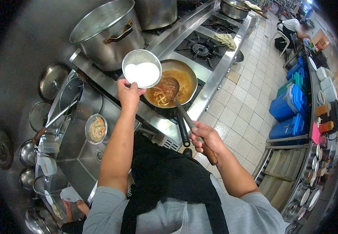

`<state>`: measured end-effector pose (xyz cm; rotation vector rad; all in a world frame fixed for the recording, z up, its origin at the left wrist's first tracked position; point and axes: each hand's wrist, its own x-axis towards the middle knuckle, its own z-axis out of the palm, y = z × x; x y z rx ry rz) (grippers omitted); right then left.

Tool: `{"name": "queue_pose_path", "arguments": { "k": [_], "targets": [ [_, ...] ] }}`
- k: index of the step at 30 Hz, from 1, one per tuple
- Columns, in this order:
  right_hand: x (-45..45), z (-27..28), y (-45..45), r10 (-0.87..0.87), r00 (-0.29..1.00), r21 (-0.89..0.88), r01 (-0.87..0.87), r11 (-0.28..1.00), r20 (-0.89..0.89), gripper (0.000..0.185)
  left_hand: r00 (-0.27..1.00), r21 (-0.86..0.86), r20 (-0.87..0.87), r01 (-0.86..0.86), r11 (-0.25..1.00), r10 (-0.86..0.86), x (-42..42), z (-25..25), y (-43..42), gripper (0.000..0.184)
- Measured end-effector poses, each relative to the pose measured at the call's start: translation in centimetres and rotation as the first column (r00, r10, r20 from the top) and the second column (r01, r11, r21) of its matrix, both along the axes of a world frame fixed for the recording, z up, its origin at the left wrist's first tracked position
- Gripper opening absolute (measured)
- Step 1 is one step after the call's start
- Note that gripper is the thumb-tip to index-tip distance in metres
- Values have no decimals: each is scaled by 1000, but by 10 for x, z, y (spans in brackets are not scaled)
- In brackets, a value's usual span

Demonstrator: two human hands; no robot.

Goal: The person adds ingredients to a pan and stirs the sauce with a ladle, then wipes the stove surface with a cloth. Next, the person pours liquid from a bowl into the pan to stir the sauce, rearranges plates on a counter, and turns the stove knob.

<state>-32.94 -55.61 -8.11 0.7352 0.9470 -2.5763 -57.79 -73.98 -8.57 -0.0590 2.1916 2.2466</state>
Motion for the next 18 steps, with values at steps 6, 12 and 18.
{"name": "queue_pose_path", "arguments": {
  "k": [6,12,18],
  "targets": [
    [13,22,-5,-44,999,368,45,929,-10,53,999,-47,-42,0,999,-2,-3,1,2,23],
    [7,7,1,16,999,666,19,746,-47,65,999,-24,-47,23,999,-24,-3,7,7,24],
    [-14,-30,-3,105,991,845,15,534,-84,63,999,-45,-48,13,999,-16,-3,12,12,23]
  ]
}}
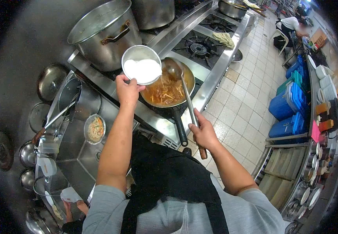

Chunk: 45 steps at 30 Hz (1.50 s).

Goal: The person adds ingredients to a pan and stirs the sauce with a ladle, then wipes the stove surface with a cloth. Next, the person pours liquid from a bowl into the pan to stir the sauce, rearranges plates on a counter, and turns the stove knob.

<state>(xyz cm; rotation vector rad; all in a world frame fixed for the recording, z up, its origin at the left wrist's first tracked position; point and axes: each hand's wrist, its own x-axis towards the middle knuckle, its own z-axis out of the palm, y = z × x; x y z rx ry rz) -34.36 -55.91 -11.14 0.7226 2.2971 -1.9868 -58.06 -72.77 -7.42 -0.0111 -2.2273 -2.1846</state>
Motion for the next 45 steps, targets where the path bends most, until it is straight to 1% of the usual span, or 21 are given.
{"name": "queue_pose_path", "arguments": {
  "k": [1,4,5,7,8,12,14,15,17,18,26,31,33,34,35,37,39,41,42,44,45],
  "targets": [
    [-2,-1,-1,1,1000,-1,-1,1000,-1,63,1000,-1,-1,-1,1000,1,0,1,0,23],
    [-3,7,-2,88,989,-374,-38,927,120,55,1000,12,-30,0,1000,0,0,0,2,24],
    [-2,13,0,90,989,-373,-40,927,119,55,999,14,-32,4,1000,-4,-1,-1,2,24],
    [1,24,7,82,992,-781,25,624,98,47,999,15,-33,5,1000,-5,-2,-4,1,24],
    [4,24,7,47,992,-814,71,577,120,41,998,13,-66,-4,1000,5,-1,-4,2,24],
    [16,40,5,7,989,-826,117,551,145,43,998,-7,-68,-7,1000,7,1,-1,1,23],
    [21,44,2,-29,994,-734,97,672,105,45,999,2,-45,3,1000,-3,2,4,1,23],
    [22,47,2,-28,994,-733,97,673,106,45,1000,10,-22,15,1000,-14,3,6,1,23],
    [22,50,1,-41,996,-558,78,826,79,54,999,3,-34,12,1000,-12,2,6,1,23],
    [21,48,1,-41,996,-557,79,826,80,54,999,-5,-47,10,1000,-10,2,6,1,23],
    [-2,8,0,-44,999,-74,45,996,10,66,998,-13,-66,10,1000,-11,0,6,4,22],
    [-7,12,-1,49,996,-268,-27,963,76,62,997,-84,-75,22,996,-28,2,8,3,23],
    [-4,21,3,71,987,-673,47,738,147,54,996,-60,-82,22,998,-27,2,10,3,22],
    [-1,24,5,67,989,-758,55,650,130,44,996,-60,-83,21,998,-26,3,10,3,22],
    [3,24,6,68,989,-758,56,650,130,44,996,-62,-86,23,998,-29,3,10,3,22],
    [10,24,7,26,994,-888,84,453,107,41,996,-66,-90,22,998,-28,3,10,2,22],
    [16,33,6,17,994,-891,92,444,112,41,991,-88,-131,11,996,-22,3,9,2,22],
    [21,44,2,-17,990,-801,124,586,140,41,990,-90,-140,9,996,-21,1,6,1,22],
    [23,48,0,-17,990,-800,125,586,142,41,989,-90,-149,8,996,-22,0,4,1,22],
    [27,53,-3,-59,991,-632,123,765,122,50,987,-80,-160,7,997,-19,0,1,2,22],
    [27,52,-3,-59,991,-632,123,765,121,50,985,-72,-173,4,997,-17,0,1,2,22]
  ]
}}
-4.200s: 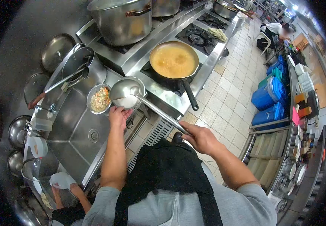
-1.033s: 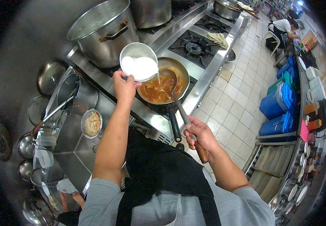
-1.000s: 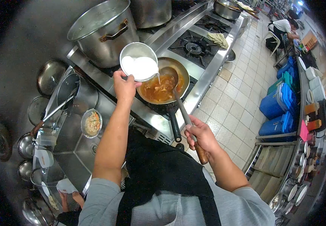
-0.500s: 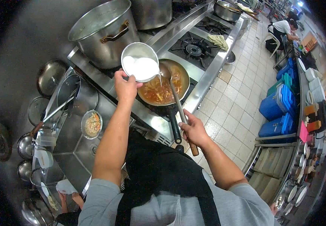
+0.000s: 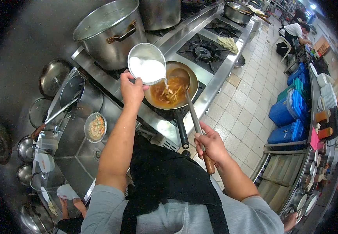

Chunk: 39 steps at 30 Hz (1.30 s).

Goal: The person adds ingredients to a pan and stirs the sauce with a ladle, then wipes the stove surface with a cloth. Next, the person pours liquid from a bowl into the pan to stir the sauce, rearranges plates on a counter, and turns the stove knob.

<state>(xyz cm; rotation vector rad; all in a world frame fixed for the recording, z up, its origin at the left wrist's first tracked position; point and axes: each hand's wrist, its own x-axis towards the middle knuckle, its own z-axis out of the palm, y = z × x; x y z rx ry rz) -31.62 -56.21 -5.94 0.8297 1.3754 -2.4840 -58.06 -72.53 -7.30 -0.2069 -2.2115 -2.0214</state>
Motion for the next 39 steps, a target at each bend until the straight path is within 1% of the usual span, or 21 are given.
{"name": "queue_pose_path", "arguments": {
  "k": [2,3,5,6,8,12,14,15,16,18,19,23,25,26,28,29,31,32,34,37,39],
  "targets": [
    [1,-6,2,28,1000,232,-23,972,-15,62,1000,-1,13,11,1000,-11,0,1,0,22],
    [0,-10,3,26,1000,232,-22,972,-15,62,999,-2,27,21,1000,-21,1,3,1,22],
    [-4,-21,5,63,997,410,-44,911,-33,68,999,4,29,29,1000,-29,2,5,2,22],
    [-6,-26,5,62,998,410,-43,911,-32,68,999,11,32,36,999,-36,3,5,2,22],
    [-12,-37,3,85,995,550,-46,834,-45,69,999,6,30,31,999,-31,4,6,3,22],
    [-25,-59,3,127,991,609,-70,790,-50,69,1000,-13,7,9,1000,-9,6,8,6,21],
    [-29,-59,7,142,990,317,-134,939,-5,68,1000,-28,8,7,1000,-7,7,9,6,21],
    [-29,-55,10,153,988,184,-147,972,-19,60,1000,-42,10,7,999,-7,8,10,6,21],
    [-28,-50,13,154,988,183,-148,972,-18,60,1000,-43,10,6,999,-6,8,10,6,21],
    [-25,-36,18,71,997,-299,-72,951,-14,48,1000,-28,22,16,999,-15,7,8,6,21],
    [-22,-27,17,46,999,-334,-44,941,-3,41,1000,-28,24,15,1000,-14,7,8,5,21],
    [-8,-14,14,6,1000,-376,0,927,14,40,1000,-22,4,12,1000,-12,4,4,4,22],
    [-3,-6,9,7,1000,-181,-10,983,-17,45,1000,-17,-9,12,1000,-13,3,2,3,22],
    [-1,-4,9,6,1000,-180,-9,984,-16,45,1000,-23,-15,10,1000,-10,3,2,3,22],
    [2,-2,8,15,1000,46,-15,999,-12,54,1000,-29,-19,9,1000,-10,3,3,3,23],
    [2,-4,8,13,1000,47,-13,999,-11,54,1000,-20,-10,11,1000,-11,3,4,3,23],
    [0,-14,9,55,999,280,-54,958,4,65,1000,-12,-1,15,1000,-15,3,4,4,23],
    [-2,-18,9,53,999,280,-53,959,4,65,1000,-20,-10,17,1000,-17,3,4,4,23],
    [-8,-28,9,99,995,441,-87,893,-4,69,1000,-28,-18,19,999,-20,3,4,5,23],
    [-21,-53,6,125,991,548,-82,833,-41,70,1000,-39,-16,12,999,-13,3,4,6,23],
    [-26,-57,6,133,991,471,-105,876,-26,70,998,-44,-61,9,999,-12,3,3,7,23]
  ]
}}
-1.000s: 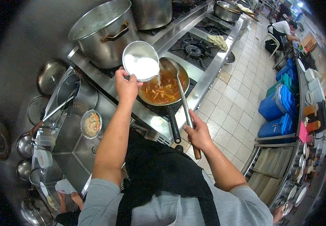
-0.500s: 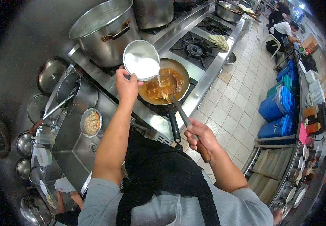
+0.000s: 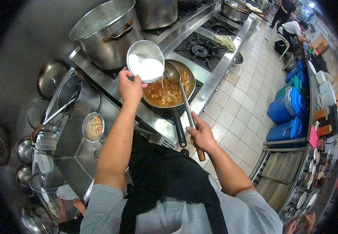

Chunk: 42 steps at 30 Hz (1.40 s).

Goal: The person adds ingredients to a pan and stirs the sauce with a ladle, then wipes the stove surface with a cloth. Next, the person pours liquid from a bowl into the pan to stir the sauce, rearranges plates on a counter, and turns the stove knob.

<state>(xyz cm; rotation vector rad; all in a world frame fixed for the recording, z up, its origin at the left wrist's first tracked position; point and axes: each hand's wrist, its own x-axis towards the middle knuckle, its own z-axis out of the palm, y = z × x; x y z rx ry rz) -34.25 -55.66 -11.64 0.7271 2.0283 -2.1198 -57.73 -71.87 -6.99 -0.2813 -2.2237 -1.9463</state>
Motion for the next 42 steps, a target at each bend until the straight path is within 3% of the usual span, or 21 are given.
{"name": "queue_pose_path", "arguments": {
  "k": [2,3,5,6,7,9,11,13,17,19,21,22,28,30,32,33,35,36,39,41,42],
  "targets": [
    [-3,6,0,12,999,-203,-1,979,52,63,1000,-9,0,0,1000,0,1,1,0,23],
    [-3,11,4,11,999,-202,0,979,51,63,1000,-16,0,2,1000,-2,2,2,0,23],
    [-1,19,13,6,994,-628,62,775,105,48,1000,-17,-5,-6,1000,6,1,2,1,23],
    [3,20,15,-4,996,-710,69,701,93,40,1000,-18,-9,-13,1000,13,1,2,1,23],
    [7,22,17,-3,996,-709,69,702,94,40,1000,-17,-8,-15,1000,14,1,1,1,23],
    [14,28,17,-30,995,-830,99,549,99,42,1000,16,-2,-7,1000,7,1,2,1,23],
    [22,40,14,-52,992,-795,122,594,114,43,999,14,37,-14,1000,13,3,6,1,23],
    [27,49,13,-51,997,-635,80,768,64,46,997,13,77,-21,1000,20,3,6,0,22],
    [31,60,12,-81,995,-442,98,892,57,57,959,294,279,-35,955,-51,-1,-3,-6,21],
    [30,58,14,-60,998,-236,60,970,6,64,943,389,326,-71,918,-65,-1,-6,-12,21],
    [26,55,15,-56,998,-136,57,989,8,64,901,487,424,-140,862,-93,2,-12,-25,21],
    [23,52,16,-52,999,-35,53,998,10,64,907,492,405,-111,864,-114,7,-15,-34,22],
    [-1,3,12,31,999,202,-25,979,-29,64,884,574,456,-205,793,-101,40,-28,-83,25],
    [-7,-2,9,50,999,110,-51,993,4,65,879,573,471,-237,785,-79,52,-37,-102,26],
    [-10,-4,8,74,997,-167,-67,984,34,61,860,544,510,-322,774,0,65,-45,-120,26],
    [-10,3,9,74,997,-166,-68,984,33,61,861,545,509,-323,774,0,71,-53,-129,26],
    [-6,23,15,20,994,-639,53,767,107,53,850,537,525,-364,761,36,85,-70,-147,27],
    [-3,23,21,33,994,-728,52,684,101,47,849,537,526,-365,761,37,93,-74,-153,27],
    [11,30,26,7,994,-787,82,612,109,46,817,506,571,-433,746,87,113,-87,-164,27],
    [20,43,24,1,993,-769,88,634,115,47,791,499,607,-451,740,72,123,-95,-171,27],
    [24,49,22,-13,993,-663,86,744,114,49,790,500,609,-453,738,73,127,-98,-173,27]
  ]
}}
